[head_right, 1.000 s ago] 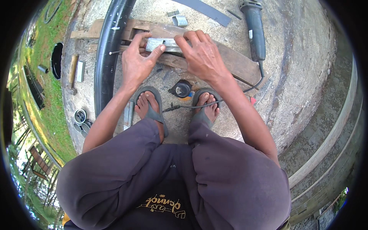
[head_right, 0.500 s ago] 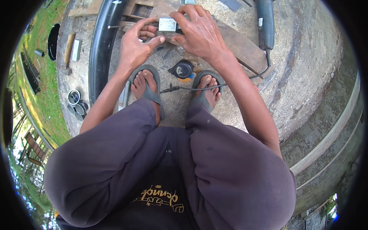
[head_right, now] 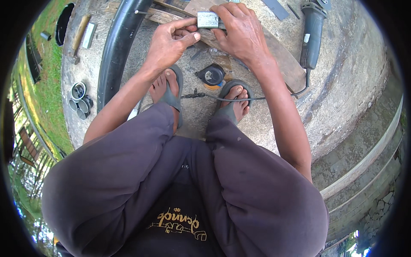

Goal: The person cuts a metal L-bracket using an angle grinder, then measures the resulting piece with a tape measure.

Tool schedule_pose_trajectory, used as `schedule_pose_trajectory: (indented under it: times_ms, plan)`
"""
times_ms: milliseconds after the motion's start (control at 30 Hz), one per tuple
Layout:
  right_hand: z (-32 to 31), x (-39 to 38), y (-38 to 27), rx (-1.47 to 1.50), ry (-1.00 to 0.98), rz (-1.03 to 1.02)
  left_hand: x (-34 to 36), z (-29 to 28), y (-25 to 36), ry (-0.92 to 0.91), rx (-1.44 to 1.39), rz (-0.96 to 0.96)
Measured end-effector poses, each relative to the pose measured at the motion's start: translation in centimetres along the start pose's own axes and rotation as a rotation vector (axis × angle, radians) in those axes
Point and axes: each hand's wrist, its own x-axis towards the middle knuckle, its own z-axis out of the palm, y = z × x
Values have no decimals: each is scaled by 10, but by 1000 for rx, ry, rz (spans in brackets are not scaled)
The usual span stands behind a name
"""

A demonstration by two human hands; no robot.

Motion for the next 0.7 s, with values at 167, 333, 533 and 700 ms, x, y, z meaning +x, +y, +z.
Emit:
schedule_pose_trajectory:
  times_ms: [167,333,533,700]
  plan:
    - [6,-3,-4,-54,41,8,-3,-5,11,-59,-86,-97]
    - [6,-2,-3,-69,51,17,3,-8,7,-87,-35,-61]
    - [8,-1,-1,-82,90,-6,17,-13,7,85,119,209]
    - [3,2,4,-36,22,-39,18,-5,17,-25,-32,66]
